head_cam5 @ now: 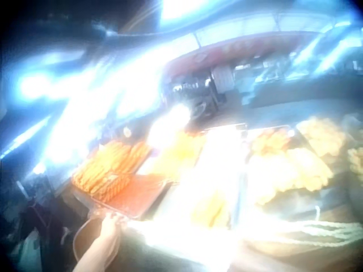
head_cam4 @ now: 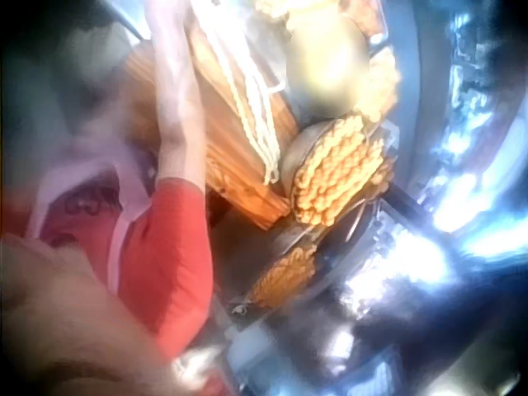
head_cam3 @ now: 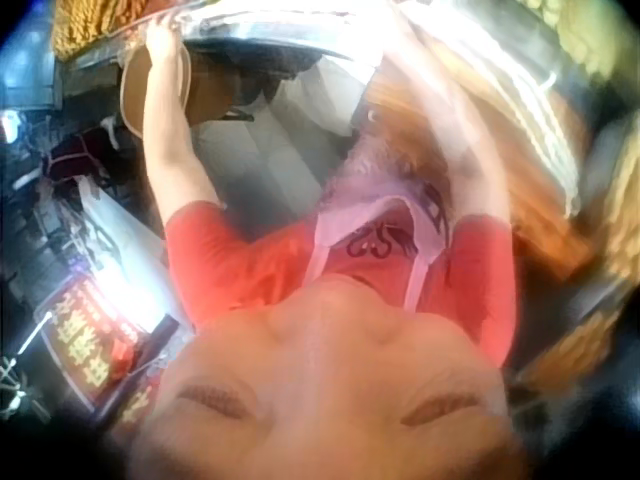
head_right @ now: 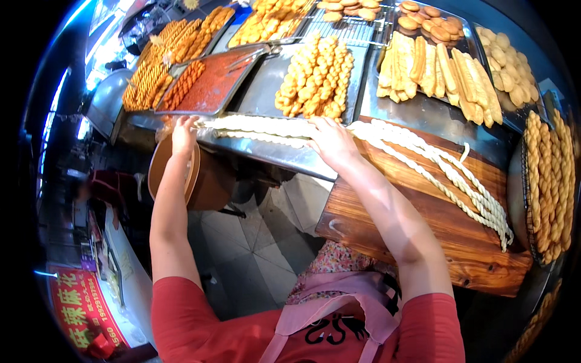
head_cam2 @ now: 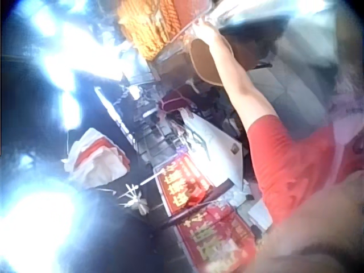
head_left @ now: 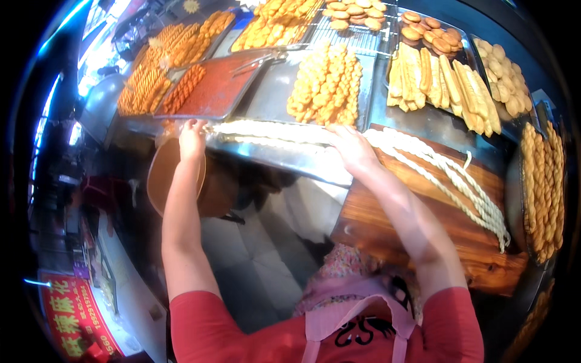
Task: The person braids long strands of dough on a wooden board. They repeatedly stretch, twist, and interlace the strands to form braided ropes, placing the finished braids on the board.
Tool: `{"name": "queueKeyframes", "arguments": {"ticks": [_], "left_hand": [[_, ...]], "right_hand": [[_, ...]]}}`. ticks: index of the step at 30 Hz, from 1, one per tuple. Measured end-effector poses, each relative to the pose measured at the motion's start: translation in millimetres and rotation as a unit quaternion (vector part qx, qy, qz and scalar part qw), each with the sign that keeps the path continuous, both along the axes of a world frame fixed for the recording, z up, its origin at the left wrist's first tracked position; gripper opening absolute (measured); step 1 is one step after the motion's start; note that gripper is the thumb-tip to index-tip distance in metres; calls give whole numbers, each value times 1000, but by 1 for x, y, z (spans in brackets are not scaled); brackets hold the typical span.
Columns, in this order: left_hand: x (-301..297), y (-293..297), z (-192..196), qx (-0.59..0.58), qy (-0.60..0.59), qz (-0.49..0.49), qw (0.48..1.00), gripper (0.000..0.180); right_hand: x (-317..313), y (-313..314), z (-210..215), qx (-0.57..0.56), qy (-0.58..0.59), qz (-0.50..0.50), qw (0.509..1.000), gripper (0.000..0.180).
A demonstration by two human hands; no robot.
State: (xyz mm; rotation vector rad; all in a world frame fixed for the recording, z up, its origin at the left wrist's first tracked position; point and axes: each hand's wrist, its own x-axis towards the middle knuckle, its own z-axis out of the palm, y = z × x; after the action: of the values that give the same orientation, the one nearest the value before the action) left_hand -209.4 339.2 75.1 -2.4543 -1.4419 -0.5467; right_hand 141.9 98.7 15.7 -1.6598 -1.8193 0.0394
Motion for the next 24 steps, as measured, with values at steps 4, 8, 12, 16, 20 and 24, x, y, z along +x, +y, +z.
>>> {"name": "queueKeyframes", "arguments": {"ticks": [4,8,12,16,20,24], "left_hand": [[43,-3,-33,-37,81,-55,995,45],[117,-81,-77,-107,1,-240,965,46],[149,-118,-99,-119,23,-227,966,52],[193,-149,-88,-72,-132,-229,962,49],[259,-202,-88,-175,-94,-259,945,28],[281,-198,-117,-128,-116,-211,962,19]], "right_hand": [[22,-24,-10,73,-50,-39,995,35],[23,-116,-41,15,-55,-30,998,32],[8,-175,-37,-54,-11,6,998,31],[7,-206,-32,-69,34,-22,997,30],[7,-221,-38,-49,30,-44,997,27],[3,-235,-36,-20,34,-41,998,23]]}}
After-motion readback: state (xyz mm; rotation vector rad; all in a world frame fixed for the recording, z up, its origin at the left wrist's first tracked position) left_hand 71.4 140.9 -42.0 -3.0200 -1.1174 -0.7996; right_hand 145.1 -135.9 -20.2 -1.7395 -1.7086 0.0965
